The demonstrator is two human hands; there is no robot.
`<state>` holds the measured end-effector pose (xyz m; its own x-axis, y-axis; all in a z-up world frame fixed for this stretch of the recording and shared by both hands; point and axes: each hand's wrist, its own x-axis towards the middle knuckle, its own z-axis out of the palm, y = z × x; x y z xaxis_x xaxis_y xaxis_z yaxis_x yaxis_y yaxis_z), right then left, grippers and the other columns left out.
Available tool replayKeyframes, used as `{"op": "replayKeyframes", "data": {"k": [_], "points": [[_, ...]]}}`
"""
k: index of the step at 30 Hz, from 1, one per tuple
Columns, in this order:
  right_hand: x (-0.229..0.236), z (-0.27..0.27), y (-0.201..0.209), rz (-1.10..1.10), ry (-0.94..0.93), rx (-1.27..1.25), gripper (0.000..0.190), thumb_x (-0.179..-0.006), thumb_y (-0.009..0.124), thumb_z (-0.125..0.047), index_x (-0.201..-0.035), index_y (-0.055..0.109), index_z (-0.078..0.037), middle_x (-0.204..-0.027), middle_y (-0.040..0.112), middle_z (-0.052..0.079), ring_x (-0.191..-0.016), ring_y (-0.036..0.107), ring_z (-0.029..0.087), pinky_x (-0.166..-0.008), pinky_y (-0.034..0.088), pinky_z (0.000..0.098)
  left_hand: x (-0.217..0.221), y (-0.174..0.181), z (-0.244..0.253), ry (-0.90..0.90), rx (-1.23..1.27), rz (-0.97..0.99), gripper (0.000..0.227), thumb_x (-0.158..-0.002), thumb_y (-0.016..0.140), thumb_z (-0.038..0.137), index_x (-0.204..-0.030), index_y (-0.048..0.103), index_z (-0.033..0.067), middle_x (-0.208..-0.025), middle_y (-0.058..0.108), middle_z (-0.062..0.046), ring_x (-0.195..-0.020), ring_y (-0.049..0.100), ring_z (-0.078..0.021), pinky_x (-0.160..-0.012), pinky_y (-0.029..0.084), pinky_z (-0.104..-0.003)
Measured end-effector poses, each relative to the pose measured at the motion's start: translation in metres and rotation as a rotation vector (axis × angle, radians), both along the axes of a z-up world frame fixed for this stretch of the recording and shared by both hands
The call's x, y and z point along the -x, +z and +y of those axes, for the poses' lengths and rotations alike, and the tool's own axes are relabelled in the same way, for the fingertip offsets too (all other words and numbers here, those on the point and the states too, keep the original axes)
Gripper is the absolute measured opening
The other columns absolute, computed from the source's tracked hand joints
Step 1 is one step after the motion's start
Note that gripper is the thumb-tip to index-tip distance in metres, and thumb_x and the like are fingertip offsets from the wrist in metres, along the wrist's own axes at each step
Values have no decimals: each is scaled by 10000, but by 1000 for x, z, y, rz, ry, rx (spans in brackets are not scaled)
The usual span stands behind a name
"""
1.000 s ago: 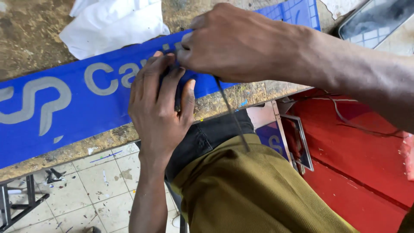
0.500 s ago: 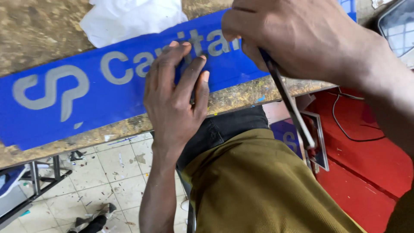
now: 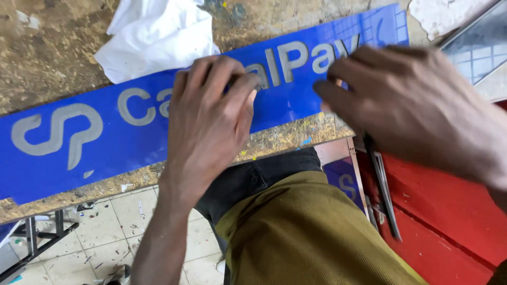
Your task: Using a weeding tool to remove excess vinyl from a sign
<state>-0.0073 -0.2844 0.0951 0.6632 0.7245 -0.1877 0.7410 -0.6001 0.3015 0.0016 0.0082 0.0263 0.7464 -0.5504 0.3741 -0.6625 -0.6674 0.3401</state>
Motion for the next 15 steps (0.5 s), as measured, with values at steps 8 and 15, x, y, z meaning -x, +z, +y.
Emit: {"op": "replayKeyframes", "data": {"k": [8, 15], "points": [[33, 10, -19, 253, -67, -586, 269, -1131, 676, -177, -1369, 718, -58, -1271, 764, 131, -1053, 747, 303, -819, 668, 443, -30, 0, -6, -130, -237, 14, 72, -1130, 765, 133, -1147, 730, 73, -1296, 692, -88, -1203, 619, -344, -953, 599, -551], [12, 26, -46, 243, -271, -1022, 143, -1178, 679, -90, -1253, 763, -3, -1178, 782, 165, -1015, 726, 359, -915, 575, 450, -40, 12, -17, -124, -347, 98, 55, -1062, 743, 71, -1016, 761, 95, -1033, 711, -37, -995, 651, -307, -653, 616, -501]]}}
